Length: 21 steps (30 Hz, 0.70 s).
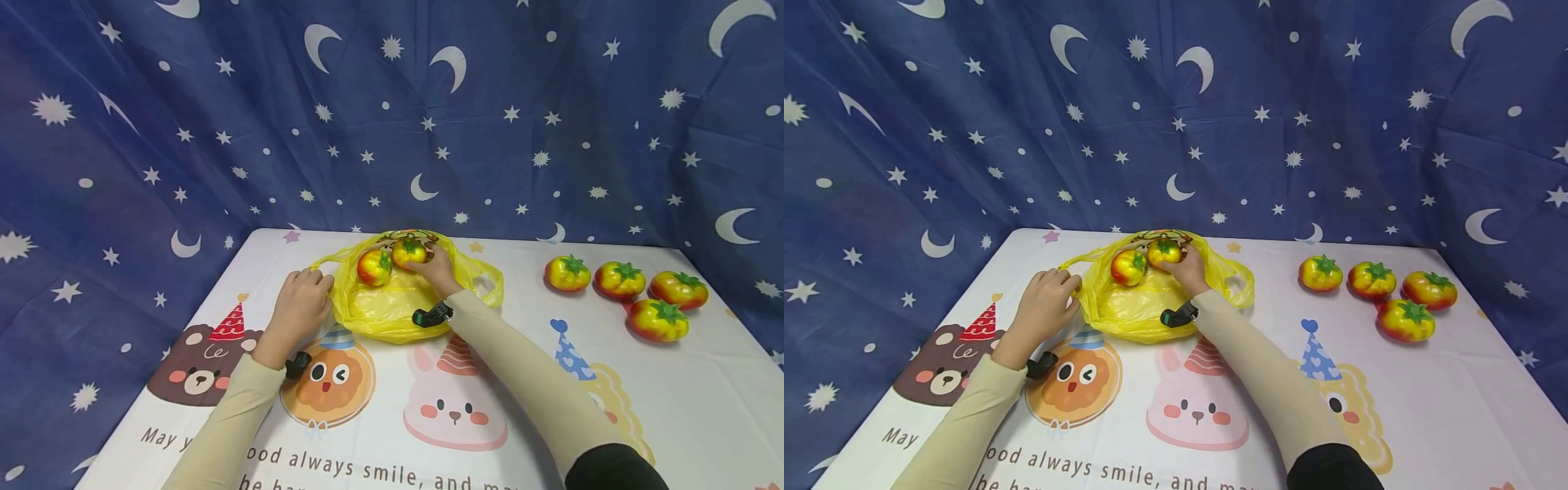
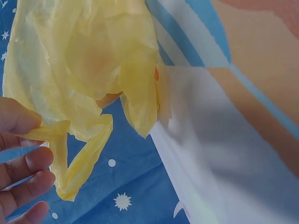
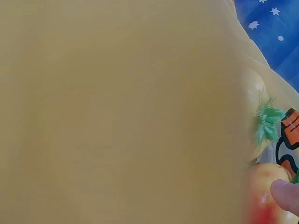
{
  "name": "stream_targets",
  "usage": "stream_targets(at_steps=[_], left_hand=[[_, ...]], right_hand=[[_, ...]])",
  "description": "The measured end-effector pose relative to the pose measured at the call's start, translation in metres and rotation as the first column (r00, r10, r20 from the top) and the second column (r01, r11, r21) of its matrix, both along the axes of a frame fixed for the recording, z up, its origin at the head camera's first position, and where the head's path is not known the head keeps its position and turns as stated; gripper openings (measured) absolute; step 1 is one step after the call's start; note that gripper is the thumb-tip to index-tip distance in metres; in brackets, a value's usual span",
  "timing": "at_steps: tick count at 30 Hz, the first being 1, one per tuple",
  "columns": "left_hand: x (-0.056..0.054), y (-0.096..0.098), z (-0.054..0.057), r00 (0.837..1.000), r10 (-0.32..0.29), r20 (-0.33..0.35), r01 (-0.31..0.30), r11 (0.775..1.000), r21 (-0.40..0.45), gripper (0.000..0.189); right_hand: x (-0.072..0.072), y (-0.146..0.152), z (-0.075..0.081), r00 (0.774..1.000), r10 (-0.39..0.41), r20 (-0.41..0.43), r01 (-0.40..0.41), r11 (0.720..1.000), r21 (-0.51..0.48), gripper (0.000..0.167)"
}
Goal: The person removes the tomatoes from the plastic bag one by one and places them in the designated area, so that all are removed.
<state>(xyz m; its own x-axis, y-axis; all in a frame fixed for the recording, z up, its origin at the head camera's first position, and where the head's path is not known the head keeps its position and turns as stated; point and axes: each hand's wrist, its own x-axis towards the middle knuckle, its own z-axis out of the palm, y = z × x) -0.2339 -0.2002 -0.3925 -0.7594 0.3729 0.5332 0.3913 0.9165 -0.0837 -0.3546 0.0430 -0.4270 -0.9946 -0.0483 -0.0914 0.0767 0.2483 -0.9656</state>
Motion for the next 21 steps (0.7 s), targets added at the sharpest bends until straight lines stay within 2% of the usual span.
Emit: stream_targets(at_steps=[11, 17, 21], left_hand=[[0.001, 0.001, 0.0, 1.0, -0.022, -0.018, 0.022, 1.0, 0.002, 0.007], [0.002, 0.0, 0.0, 1.0, -0.012, -0.01, 0.012, 1.0, 0.008, 0.009], [0.003, -0.001, -0.001, 1.0, -0.005, -0.007, 0.005, 1.0, 0.004, 0.01]], right_hand=[[-0.002, -0.002, 0.003, 0.998, -0.048, 0.033, 0.048, 0.999, 0.008, 0.065], [-0.002, 0.004, 0.01, 0.997, 0.002, 0.076, -0.003, 1.0, 0.005, 0.064], [-0.002, 0.01, 0.016, 0.993, 0.044, 0.111, -0.05, 0.998, 0.047, 0.065]])
